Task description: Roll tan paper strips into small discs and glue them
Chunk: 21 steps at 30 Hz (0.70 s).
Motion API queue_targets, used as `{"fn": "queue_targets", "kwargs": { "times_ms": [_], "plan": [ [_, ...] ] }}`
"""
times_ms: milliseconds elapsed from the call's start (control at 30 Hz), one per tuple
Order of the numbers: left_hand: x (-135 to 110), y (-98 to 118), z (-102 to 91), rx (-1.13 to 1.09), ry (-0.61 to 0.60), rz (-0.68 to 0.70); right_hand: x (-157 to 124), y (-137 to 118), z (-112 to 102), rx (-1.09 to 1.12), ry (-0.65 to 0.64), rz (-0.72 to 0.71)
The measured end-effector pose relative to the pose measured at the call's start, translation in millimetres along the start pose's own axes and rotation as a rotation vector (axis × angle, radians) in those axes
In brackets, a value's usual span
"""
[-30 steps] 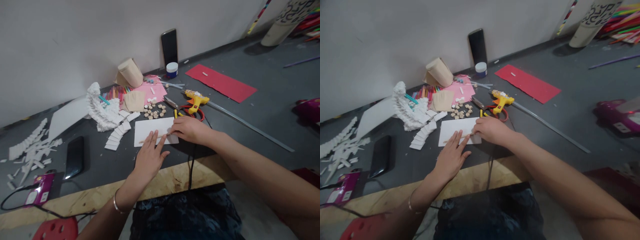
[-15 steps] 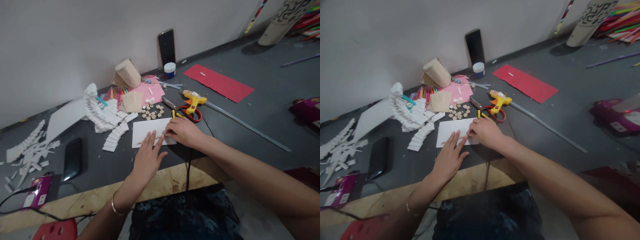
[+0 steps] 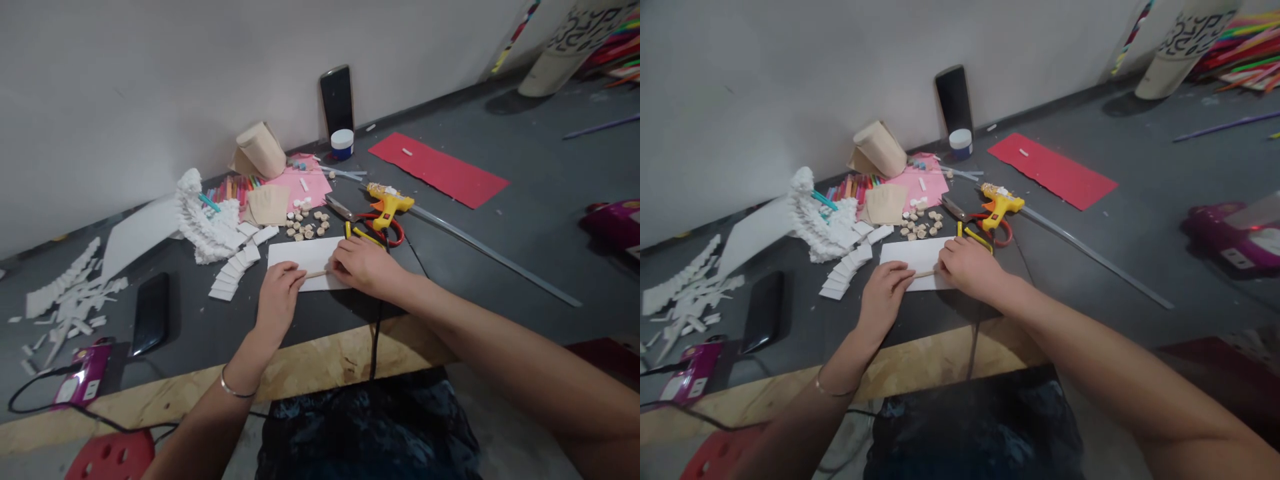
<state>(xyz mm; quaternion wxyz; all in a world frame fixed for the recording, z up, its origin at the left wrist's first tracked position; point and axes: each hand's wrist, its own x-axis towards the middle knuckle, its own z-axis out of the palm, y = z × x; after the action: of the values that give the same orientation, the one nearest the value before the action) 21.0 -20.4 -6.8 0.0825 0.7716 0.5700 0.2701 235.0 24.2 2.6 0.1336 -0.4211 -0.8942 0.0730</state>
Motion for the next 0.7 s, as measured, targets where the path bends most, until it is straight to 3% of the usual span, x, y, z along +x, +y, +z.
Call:
{"fn": "queue_targets", "kwargs": {
  "times_ms": [200, 333, 467, 700],
  "plan": [
    [10, -1, -8.4, -0.089, -0.145, -0.075, -1, 0, 0, -0.085, 0.036, -0.089],
    [18, -2, -10.3, -0.039, -0.24, -0.031, -1, 1, -2, -0.075, 0.028, -0.102],
    [20, 5, -11.3, 0.034, -0.265, 0.001, 0, 5, -2, -0.006, 0.04, -0.111],
    [18, 22, -14.7, 0.125, -0.289, -0.092, 1, 15, 2, 0.181, 0.175, -0.165]
  ]
}}
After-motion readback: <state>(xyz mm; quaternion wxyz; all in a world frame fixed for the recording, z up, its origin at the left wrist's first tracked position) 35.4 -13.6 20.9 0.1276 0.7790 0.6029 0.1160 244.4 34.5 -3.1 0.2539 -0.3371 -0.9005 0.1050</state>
